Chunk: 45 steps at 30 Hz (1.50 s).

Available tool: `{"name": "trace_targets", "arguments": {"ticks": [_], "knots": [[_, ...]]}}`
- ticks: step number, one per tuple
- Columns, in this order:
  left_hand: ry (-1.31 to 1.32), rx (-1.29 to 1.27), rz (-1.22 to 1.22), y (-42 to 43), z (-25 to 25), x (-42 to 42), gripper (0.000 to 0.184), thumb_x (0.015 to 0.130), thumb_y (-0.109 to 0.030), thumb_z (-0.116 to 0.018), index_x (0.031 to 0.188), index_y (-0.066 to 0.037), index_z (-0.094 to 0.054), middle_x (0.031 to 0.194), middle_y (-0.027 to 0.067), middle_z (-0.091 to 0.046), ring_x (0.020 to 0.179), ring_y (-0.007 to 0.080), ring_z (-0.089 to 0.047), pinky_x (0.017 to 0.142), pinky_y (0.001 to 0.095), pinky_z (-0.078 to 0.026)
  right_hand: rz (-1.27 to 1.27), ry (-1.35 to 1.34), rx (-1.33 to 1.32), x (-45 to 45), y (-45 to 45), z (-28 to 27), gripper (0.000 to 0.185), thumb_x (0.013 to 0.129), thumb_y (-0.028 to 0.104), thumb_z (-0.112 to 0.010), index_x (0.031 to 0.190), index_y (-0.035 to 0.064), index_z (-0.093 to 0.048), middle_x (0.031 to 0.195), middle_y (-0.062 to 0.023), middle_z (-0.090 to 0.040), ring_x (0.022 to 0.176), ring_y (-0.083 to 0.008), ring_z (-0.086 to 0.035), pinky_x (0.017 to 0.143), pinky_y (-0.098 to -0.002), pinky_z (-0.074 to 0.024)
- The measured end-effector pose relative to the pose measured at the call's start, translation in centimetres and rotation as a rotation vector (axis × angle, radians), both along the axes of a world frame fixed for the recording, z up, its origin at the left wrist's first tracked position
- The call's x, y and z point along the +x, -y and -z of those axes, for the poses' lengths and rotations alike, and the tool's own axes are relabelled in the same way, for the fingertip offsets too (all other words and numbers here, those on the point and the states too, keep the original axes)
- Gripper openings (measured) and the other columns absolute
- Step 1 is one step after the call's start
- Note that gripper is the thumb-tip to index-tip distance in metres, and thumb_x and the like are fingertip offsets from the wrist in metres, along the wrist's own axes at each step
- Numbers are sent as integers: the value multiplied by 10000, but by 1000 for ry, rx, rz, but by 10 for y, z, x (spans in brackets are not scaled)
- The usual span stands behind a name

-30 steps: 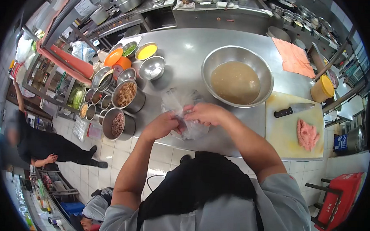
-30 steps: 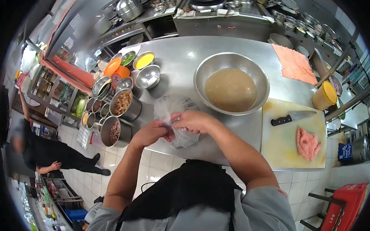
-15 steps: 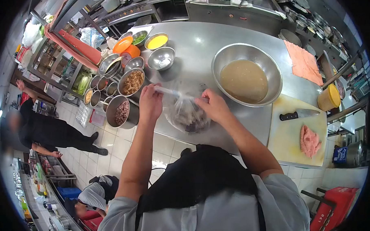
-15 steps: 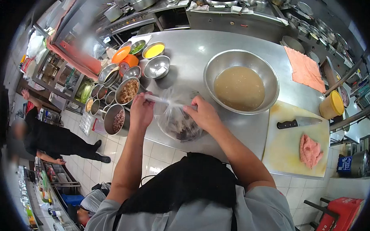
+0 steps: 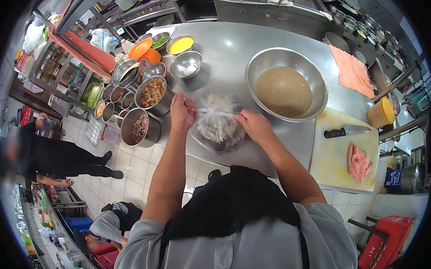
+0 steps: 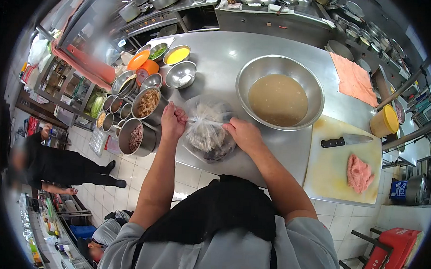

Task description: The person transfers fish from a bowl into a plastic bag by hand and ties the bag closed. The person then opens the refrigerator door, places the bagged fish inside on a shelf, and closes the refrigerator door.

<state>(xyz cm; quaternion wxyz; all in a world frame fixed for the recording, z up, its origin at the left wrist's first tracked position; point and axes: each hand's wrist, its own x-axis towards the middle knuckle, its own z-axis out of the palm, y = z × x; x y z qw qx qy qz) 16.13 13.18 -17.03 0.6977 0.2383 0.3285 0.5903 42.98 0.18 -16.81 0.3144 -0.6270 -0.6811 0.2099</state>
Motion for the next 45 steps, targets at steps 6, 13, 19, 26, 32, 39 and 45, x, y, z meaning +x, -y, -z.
{"name": "trace_targets", "arguments": {"ticks": [6, 13, 19, 26, 32, 39, 45], "knots": [[9, -25, -28, 5, 5, -3, 220, 1104, -285, -558, 963, -169, -435, 693, -20, -425, 579, 106, -405, 529, 296, -367, -16, -92, -4, -2, -2, 14, 395, 1040, 433, -584, 939, 55, -642, 935, -195, -710, 930, -431, -685, 798, -526, -530], [-112, 197, -14, 11, -93, -9, 258, 1101, -285, -570, 901, -149, -480, 689, -39, -449, 579, 83, -396, 503, 263, -331, -144, -96, 22, -15, -6, -41, 382, 1015, 402, -621, 889, 41, -645, 897, -193, -696, 877, -437, -667, 744, -544, -506], [-300, 187, -86, 7, -76, -14, 246, 1105, -299, -564, 929, -147, -484, 675, -55, -428, 527, 65, -356, 455, 258, -294, -124, -12, 100, -11, -14, -25, 390, 1014, 413, -619, 887, 46, -647, 911, -188, -699, 880, -424, -671, 754, -539, -513], [-422, 140, -47, 1, -14, -33, 251, 1110, -320, -550, 967, -138, -453, 681, -41, -403, 518, 70, -359, 449, 269, -314, -87, 13, 15, 2, -11, 23, 414, 1023, 435, -607, 912, 37, -643, 946, -194, -705, 928, -423, -675, 792, -524, -520], [-589, 246, -42, 3, -36, -27, 261, 1123, -297, -523, 957, -112, -442, 712, -31, -426, 538, 63, -367, 453, 258, -339, -49, -82, -212, 6, -9, 1, 436, 1036, 440, -595, 946, 21, -677, 957, -212, -712, 908, -415, -666, 799, -489, -516], [-1398, 1105, 72, 91, -138, 49, 238, 984, -215, -696, 1114, -40, -601, 872, 147, -684, 773, 325, -686, 696, 437, -556, -99, -488, -402, 18, 4, -117, 384, 1024, 421, -625, 970, 50, -705, 801, -53, -605, 762, -167, -543, 667, -349, -438], [-1805, 866, 311, 144, -85, 94, 175, 923, -207, -720, 1005, -74, -640, 864, 157, -717, 828, 376, -712, 689, 502, -554, -150, -91, -35, 43, 1, -83, 396, 987, 450, -655, 1028, 68, -748, 819, -79, -663, 806, -233, -647, 734, -396, -517]]}}
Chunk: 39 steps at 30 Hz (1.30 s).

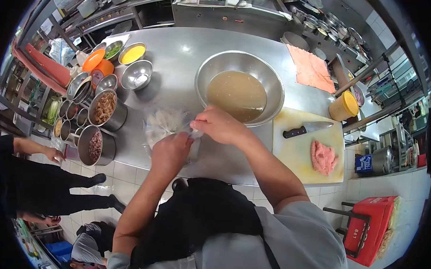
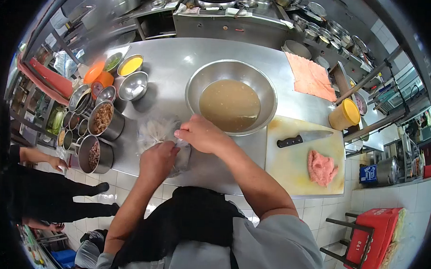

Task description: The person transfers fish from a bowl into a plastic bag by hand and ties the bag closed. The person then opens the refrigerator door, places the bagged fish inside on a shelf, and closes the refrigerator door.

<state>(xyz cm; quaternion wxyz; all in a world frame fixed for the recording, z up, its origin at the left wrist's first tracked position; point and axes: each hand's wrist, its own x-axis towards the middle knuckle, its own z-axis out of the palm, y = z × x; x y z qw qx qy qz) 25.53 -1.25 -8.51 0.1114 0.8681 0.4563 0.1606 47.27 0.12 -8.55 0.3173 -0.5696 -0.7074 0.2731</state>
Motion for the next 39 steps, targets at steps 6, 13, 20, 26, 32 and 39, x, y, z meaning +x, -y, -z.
{"name": "trace_targets", "arguments": {"ticks": [6, 13, 20, 26, 32, 39], "knots": [[13, 273, 137, 30, 40, 11, 141, 883, -126, -680, 1007, -59, -679, 880, 129, -687, 870, 357, -685, 780, 496, -548, -352, 434, -427, -67, -31, -31, 451, 945, 465, -657, 920, 35, -790, 847, -202, -744, 802, -358, -723, 759, -460, -571], [175, 293, 258, 40, 38, 10, 259, 813, -81, -692, 1072, -66, -699, 959, 127, -671, 965, 355, -659, 883, 471, -529, -453, 297, -359, -70, -69, 14, 351, 947, 318, -630, 846, 4, -751, 817, -153, -733, 692, -295, -681, 658, -464, -536], [616, -395, 3, 41, -16, -21, 167, 943, -25, -605, 1088, -48, -685, 1002, 93, -722, 837, 181, -653, 758, 308, -517, -459, -355, -474, -47, -44, 33, 256, 1018, 234, -590, 1197, 68, -668, 1035, -23, -670, 907, -169, -629, 767, -392, -530], [1289, -827, -95, -62, -24, -45, 160, 1042, -120, -582, 1106, -2, -669, 877, 43, -690, 672, 89, -590, 650, 251, -475, -336, -270, -256, -48, -30, 37, 293, 1061, 292, -570, 1195, 68, -703, 1046, -27, -689, 913, -155, -602, 811, -331, -498], [711, -640, -149, -46, 31, -50, 198, 1011, -141, -663, 1137, 11, -684, 882, 49, -697, 726, 108, -619, 672, 247, -480, -105, -523, -502, -56, -28, 36, 335, 1061, 301, -532, 1099, 29, -724, 973, -108, -711, 889, -199, -631, 812, -369, -501], [303, 37, -138, -32, 32, -34, 171, 919, -66, -692, 1079, -7, -704, 945, 138, -710, 834, 309, -643, 767, 400, -520, -4, -181, -252, -80, -42, 53, 300, 991, 249, -568, 1002, -5, -729, 1010, -269, -718, 972, -431, -695, 865, -511, -530]]}}
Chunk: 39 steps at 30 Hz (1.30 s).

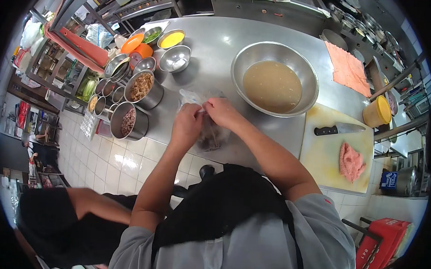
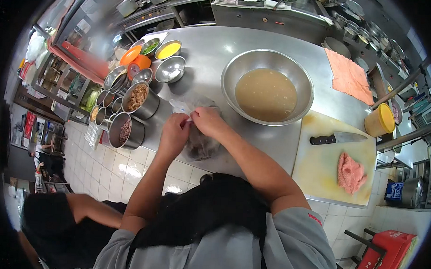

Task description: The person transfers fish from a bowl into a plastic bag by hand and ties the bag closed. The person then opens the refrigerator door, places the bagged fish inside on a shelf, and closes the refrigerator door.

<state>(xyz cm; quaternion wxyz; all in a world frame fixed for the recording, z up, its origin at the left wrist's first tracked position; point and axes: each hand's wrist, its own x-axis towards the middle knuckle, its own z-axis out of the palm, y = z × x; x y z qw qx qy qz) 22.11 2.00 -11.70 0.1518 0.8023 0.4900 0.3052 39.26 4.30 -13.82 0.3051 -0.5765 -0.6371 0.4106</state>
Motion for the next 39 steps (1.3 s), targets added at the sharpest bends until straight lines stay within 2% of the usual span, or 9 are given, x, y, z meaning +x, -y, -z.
{"name": "trace_targets", "arguments": {"ticks": [5, 8, 13, 16, 18, 22, 24, 27, 39], "knots": [[-178, 401, 84, 7, -13, 3, 196, 853, -15, -674, 1045, -39, -704, 1057, 152, -708, 974, 388, -616, 860, 501, -489, -44, 132, 129, -2, -1, -7, 243, 946, 201, -606, 984, 27, -771, 974, -258, -722, 958, -433, -707, 864, -522, -548], [-167, 220, 174, 0, -12, -9, 225, 858, -24, -665, 1075, -67, -706, 1054, 125, -705, 1037, 338, -611, 855, 489, -483, -72, 62, 192, 10, 6, -13, 218, 933, 205, -646, 991, 45, -783, 968, -244, -734, 946, -415, -714, 859, -510, -551], [80, -195, 53, -12, -20, -17, 155, 941, -36, -637, 1082, -12, -695, 1082, 167, -721, 1039, 392, -634, 905, 436, -500, -23, -8, 417, 1, 21, -8, 223, 914, 219, -704, 1027, 43, -782, 1010, -229, -740, 902, -382, -725, 827, -468, -558], [194, -318, 97, -17, -18, -22, 141, 977, -42, -627, 1099, 5, -679, 1112, 175, -724, 1087, 348, -655, 926, 393, -509, 30, -271, 86, -5, 21, 1, 248, 925, 225, -708, 1070, 36, -779, 970, -157, -753, 868, -303, -723, 783, -413, -551], [267, -269, 217, -23, -9, -28, 119, 990, -43, -626, 1093, 2, -663, 1144, 160, -720, 1096, 271, -666, 911, 370, -515, 36, -398, -160, -7, 19, 0, 243, 943, 236, -698, 1062, 35, -766, 861, -67, -691, 788, -211, -657, 703, -368, -515], [361, -177, 257, -26, 4, -34, 159, 969, -25, -643, 1128, -20, -652, 1281, 149, -670, 1058, 278, -656, 924, 382, -508, -182, -637, -592, 16, -6, 2, 211, 974, 260, -679, 1039, 63, -720, 734, 68, -502, 675, -85, -477, 576, -286, -393], [439, -88, 121, -13, -4, -24, 193, 934, -25, -675, 1125, -48, -651, 1307, 151, -640, 1060, 301, -640, 970, 418, -483, -139, -722, -609, 17, -9, 1, 178, 1000, 245, -652, 1050, 77, -681, 754, 64, -477, 652, -69, -414, 550, -258, -338], [-66, 288, 75, -1, -17, -20, 253, 853, -52, -731, 1086, -98, -645, 1229, 132, -629, 1039, 331, -607, 959, 472, -436, -116, -744, -596, 16, -6, -4, 181, 1016, 227, -635, 1091, 67, -674, 815, 48, -535, 690, -73, -458, 561, -254, -377], [-183, 296, 63, -3, -8, -26, 150, 761, -81, -672, 895, -92, -608, 942, 105, -614, 920, 341, -566, 797, 486, -391, -52, -321, -158, 16, 11, -4, 146, 942, 170, -698, 975, 29, -708, 849, -56, -722, 774, -169, -677, 719, -341, -536]]}}
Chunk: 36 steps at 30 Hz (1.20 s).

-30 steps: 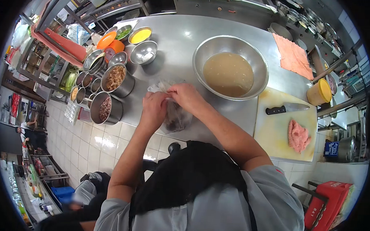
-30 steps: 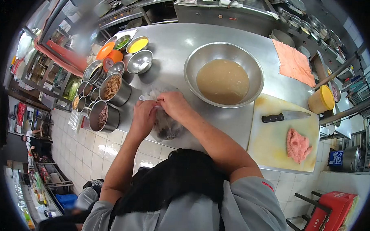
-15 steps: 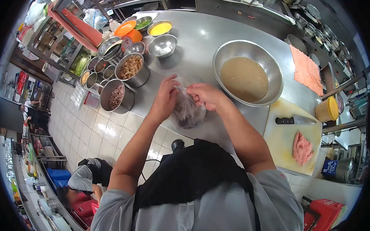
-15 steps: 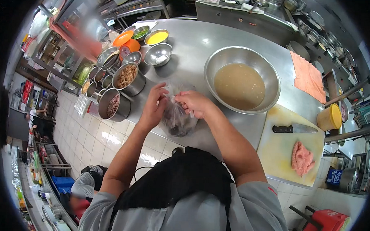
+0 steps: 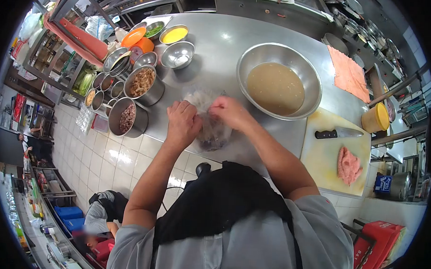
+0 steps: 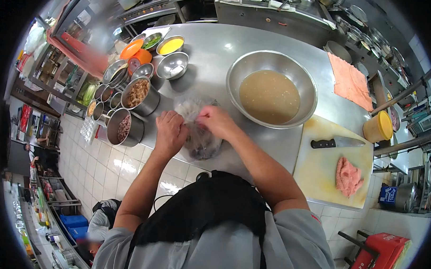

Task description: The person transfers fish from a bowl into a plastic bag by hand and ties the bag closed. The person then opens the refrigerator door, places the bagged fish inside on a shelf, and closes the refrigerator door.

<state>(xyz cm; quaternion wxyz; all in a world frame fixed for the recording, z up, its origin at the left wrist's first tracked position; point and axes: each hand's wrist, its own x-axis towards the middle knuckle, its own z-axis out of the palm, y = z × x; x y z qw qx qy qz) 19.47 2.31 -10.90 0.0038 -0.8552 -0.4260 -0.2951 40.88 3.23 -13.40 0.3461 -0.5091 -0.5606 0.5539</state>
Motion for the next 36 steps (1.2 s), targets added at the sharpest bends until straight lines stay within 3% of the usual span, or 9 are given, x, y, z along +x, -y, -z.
{"name": "trace_targets", "arguments": {"ticks": [3, 8, 11, 17, 19, 23, 26, 32, 36], "knots": [[-23, -99, 2, -2, 15, -17, 195, 779, -116, -730, 940, -76, -627, 943, 103, -610, 918, 357, -575, 826, 495, -401, 27, 246, 194, 15, -4, 17, 180, 907, 202, -740, 986, 44, -704, 913, -100, -745, 827, -267, -710, 763, -392, -549], [317, -218, -131, 9, 17, -46, 282, 889, -192, -776, 1063, -38, -615, 1009, 133, -600, 945, 315, -578, 850, 421, -460, 23, 577, 587, -7, 11, -14, 365, 867, 322, -787, 1106, 69, -677, 1066, -165, -744, 1008, -369, -702, 877, -464, -541], [473, -293, -205, 11, 48, -74, 316, 938, -208, -771, 1121, -10, -606, 1051, 127, -582, 943, 252, -563, 829, 370, -479, -21, 884, 456, -36, 13, -37, 434, 854, 361, -796, 1149, 72, -663, 1063, -171, -746, 1051, -384, -696, 943, -515, -523], [922, -914, -308, 6, 97, -112, 406, 1017, -319, -693, 1285, -64, -526, 1102, 56, -584, 927, 193, -570, 805, 338, -475, 29, 946, 300, -71, 7, -40, 370, 871, 279, -750, 1151, 64, -643, 1032, -176, -747, 1063, -404, -694, 907, -496, -537], [1166, -1261, -269, -2, 100, -116, 439, 1033, -366, -663, 1337, -93, -502, 1132, 61, -601, 953, 204, -593, 810, 353, -479, 178, 745, 197, -77, 8, -41, 311, 873, 221, -712, 1121, 50, -632, 1032, -193, -736, 1048, -399, -694, 888, -483, -535], [1096, -1578, -111, -13, 95, -116, 473, 1057, -485, -566, 1367, -132, -508, 1197, 80, -642, 1037, 228, -629, 815, 373, -456, 475, 351, 137, -91, 9, -24, 218, 874, 139, -637, 1055, 21, -601, 993, -189, -705, 969, -338, -687, 843, -445, -519], [1002, -1652, 21, -18, 109, -120, 536, 1060, -558, -515, 1390, -136, -517, 1199, 79, -654, 1056, 246, -635, 866, 388, -450, 635, 120, 130, -102, 19, -23, 193, 883, 139, -593, 1035, 20, -592, 943, -173, -674, 908, -298, -658, 802, -414, -503], [900, -1776, 89, 1, 97, -127, 598, 1061, -569, -507, 1441, -107, -485, 1244, 95, -645, 1070, 250, -629, 934, 414, -457, 913, -255, 33, -83, 65, -35, 85, 903, 80, -555, 984, 57, -555, 833, -12, -532, 758, -118, -494, 674, -297, -414], [747, -1786, 108, 16, 94, -115, 598, 1058, -530, -542, 1446, -80, -472, 1255, 120, -630, 1063, 245, -627, 928, 411, -490, 918, -134, 94, -70, 146, -75, 62, 911, 70, -546, 967, 79, -522, 834, 23, -484, 766, -99, -457, 667, -280, -388]]}}
